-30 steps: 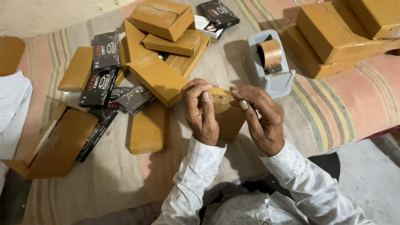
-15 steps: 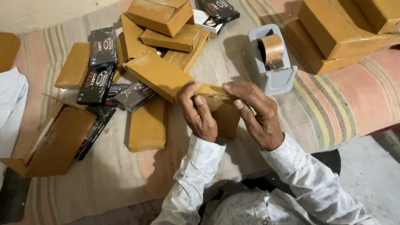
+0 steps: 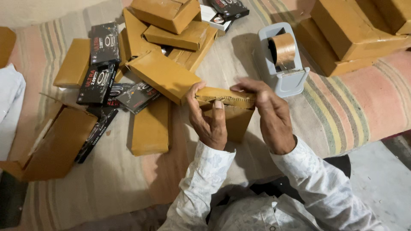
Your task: The person places small black product boxes into brown cardboard shipping boxes, folds the flaps, and seals them with clear packing tape using a handheld dispenser. The person repeats this process for multiple units, stacking the finished packages.
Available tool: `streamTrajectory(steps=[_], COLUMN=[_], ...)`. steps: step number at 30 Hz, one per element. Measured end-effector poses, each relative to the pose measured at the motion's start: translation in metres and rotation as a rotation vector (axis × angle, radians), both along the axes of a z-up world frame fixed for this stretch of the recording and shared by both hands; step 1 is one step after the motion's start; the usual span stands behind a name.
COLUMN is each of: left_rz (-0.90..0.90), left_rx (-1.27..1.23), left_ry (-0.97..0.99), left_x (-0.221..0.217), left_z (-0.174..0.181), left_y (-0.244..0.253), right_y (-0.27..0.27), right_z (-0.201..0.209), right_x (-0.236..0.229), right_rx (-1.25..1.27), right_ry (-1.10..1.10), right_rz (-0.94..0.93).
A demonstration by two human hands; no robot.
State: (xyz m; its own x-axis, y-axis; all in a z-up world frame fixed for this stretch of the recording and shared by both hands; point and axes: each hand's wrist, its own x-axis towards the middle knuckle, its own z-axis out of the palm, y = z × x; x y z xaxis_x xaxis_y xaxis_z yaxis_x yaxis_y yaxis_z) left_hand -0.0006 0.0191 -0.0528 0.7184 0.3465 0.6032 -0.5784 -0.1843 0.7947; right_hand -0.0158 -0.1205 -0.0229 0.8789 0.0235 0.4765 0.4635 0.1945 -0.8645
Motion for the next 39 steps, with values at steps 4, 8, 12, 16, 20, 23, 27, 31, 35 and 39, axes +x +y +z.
streamTrajectory(steps=[4,8,12,16,20,23,27,31,35,39], left_rz=[0.011,-0.004,-0.035,0.029,0.014,-0.105,-0.179,-0.235,-0.240,-0.397], left_rx=[-0.008,-0.018,-0.035,0.185,0.320,0.279,0.304,0.330,0.422,0.581], left_ry=[0.008,0.037,-0.006,-0.175,-0.123,-0.058,-0.072,-0.111,-0.128,-0.072], left_x=[0.001,0.000,-0.002,-0.003,-0.002,-0.005,-0.009,-0.009,-0.007,0.006], left_z=[-0.001,-0.003,0.003,0.011,0.020,0.023,0.023,0.024,0.041,0.068], left_y=[-0.002,-0.002,0.001,0.003,0.006,0.015,0.029,0.034,0.041,0.056], right_y=[0.006,0.010,0.003,-0.005,-0.010,-0.014,-0.014,-0.010,-0.009,-0.008], right_z=[-0.012,-0.018,-0.010,-0.003,-0.001,-0.001,0.000,0.003,0.006,0.007], right_x=[-0.015,-0.019,-0.016,-0.012,-0.009,-0.008,-0.012,-0.022,-0.025,-0.015], right_rx=[0.230,0.099,0.057,-0.200,-0.223,-0.299,-0.244,-0.352,-0.335,-0.328], right_ry=[-0.023,-0.083,-0.057,-0.193,-0.195,-0.197,-0.223,-0.301,-0.201,-0.211], right_rz=[-0.021,-0.159,-0.146,-0.253,-0.258,-0.270,-0.151,-0.185,-0.204,-0.272])
